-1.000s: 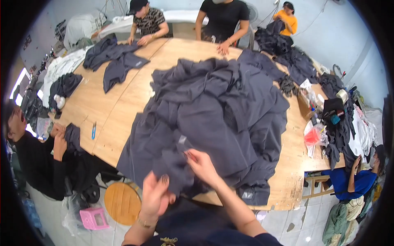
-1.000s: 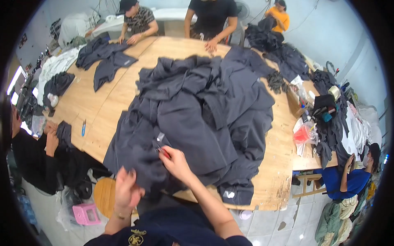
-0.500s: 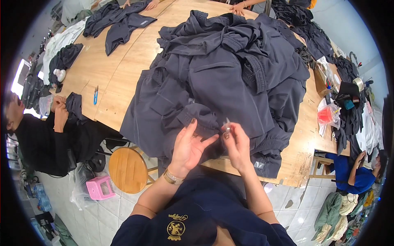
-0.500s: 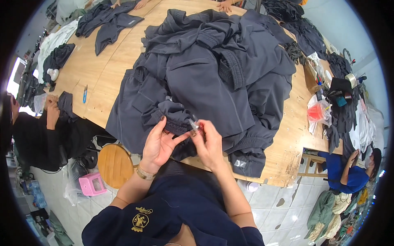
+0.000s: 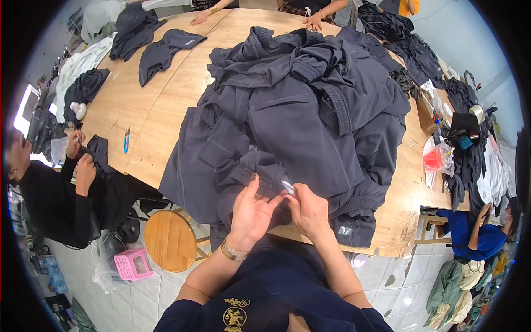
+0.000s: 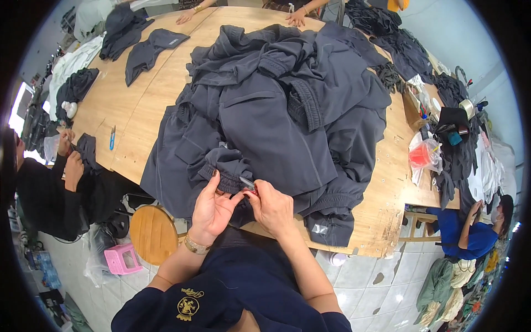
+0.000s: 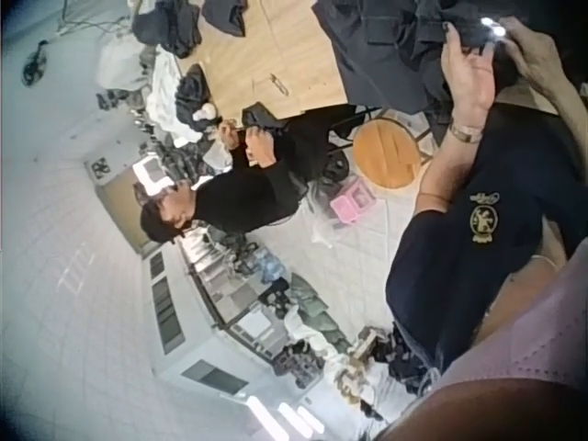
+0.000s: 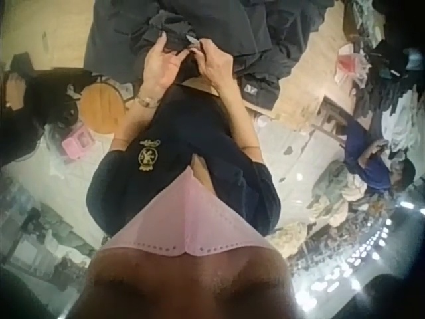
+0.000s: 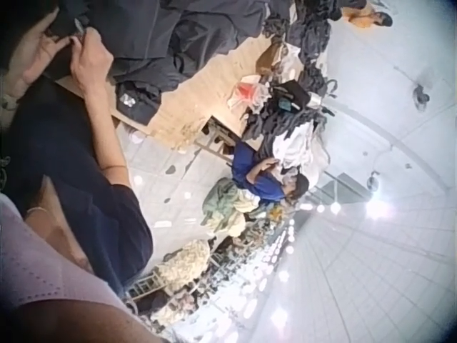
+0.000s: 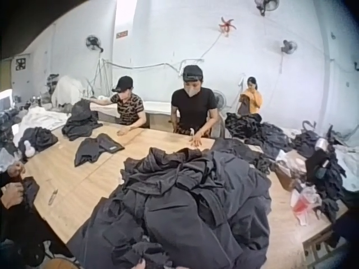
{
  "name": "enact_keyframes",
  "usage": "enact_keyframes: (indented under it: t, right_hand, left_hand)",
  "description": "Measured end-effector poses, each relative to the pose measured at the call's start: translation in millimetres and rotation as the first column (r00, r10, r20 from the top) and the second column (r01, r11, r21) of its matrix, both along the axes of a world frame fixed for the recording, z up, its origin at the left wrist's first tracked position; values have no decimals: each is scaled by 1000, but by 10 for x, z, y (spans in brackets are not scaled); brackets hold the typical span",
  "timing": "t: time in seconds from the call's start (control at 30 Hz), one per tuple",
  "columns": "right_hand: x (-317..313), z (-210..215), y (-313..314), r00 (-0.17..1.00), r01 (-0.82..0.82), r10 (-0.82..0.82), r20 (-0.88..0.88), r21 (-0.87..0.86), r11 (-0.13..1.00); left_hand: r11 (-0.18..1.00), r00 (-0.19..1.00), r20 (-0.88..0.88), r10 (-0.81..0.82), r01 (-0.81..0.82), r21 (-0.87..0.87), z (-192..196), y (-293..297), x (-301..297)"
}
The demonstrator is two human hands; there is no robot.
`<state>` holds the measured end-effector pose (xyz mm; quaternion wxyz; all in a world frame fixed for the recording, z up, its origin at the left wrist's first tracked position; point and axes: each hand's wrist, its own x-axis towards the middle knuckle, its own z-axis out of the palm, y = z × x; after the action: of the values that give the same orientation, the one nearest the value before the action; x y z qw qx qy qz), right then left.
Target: Inspect garments for loose threads and trim them using small snips/scissors.
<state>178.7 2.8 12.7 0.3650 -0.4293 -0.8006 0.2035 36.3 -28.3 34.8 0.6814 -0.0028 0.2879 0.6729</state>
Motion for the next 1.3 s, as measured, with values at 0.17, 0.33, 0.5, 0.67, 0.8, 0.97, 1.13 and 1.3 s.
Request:
enact_keyframes:
  t: [0.17, 0.33, 0.5, 0.67, 0.8, 0.97, 1.13, 1.3]
  right_hand:
    - [1, 10, -6, 998, 27, -27, 62, 1, 1000]
    - [-29, -11, 34, 995, 36, -43, 86, 81, 996]
    - [-44, -23, 73, 996, 37, -47, 78, 121, 992]
    - [-62, -14, 88, 996, 38, -48, 76, 135, 990]
    - [-61, -35, 106, 997, 44, -51, 53, 128, 991]
    - [-40, -56, 73, 997, 55, -60, 48, 105, 993]
    - [-4, -90, -21, 915, 87, -170, -365, -232, 969]
    - [-9, -118, 11, 827, -47, -19, -562, -102, 994]
  left_hand:
    - [1000, 999, 35, 16, -16, -8, -2, 25, -5]
    - [1000, 1000, 19, 11, -11, -8, 0, 21, 12]
    - [1000, 1000, 3, 15, -15, -11, 33, 25, 22]
    - [1000, 1000, -19, -9, 10, 22, -75, 16, 7]
    - [998, 1000, -23, -19, 20, 51, -73, 32, 12]
    - [999, 1000, -13, -13, 14, 51, -41, 21, 20]
    - [995, 998, -55, -42, 47, 92, -32, -31, 32]
    - [903, 893, -353, -281, 370, 219, 71, -77, -75]
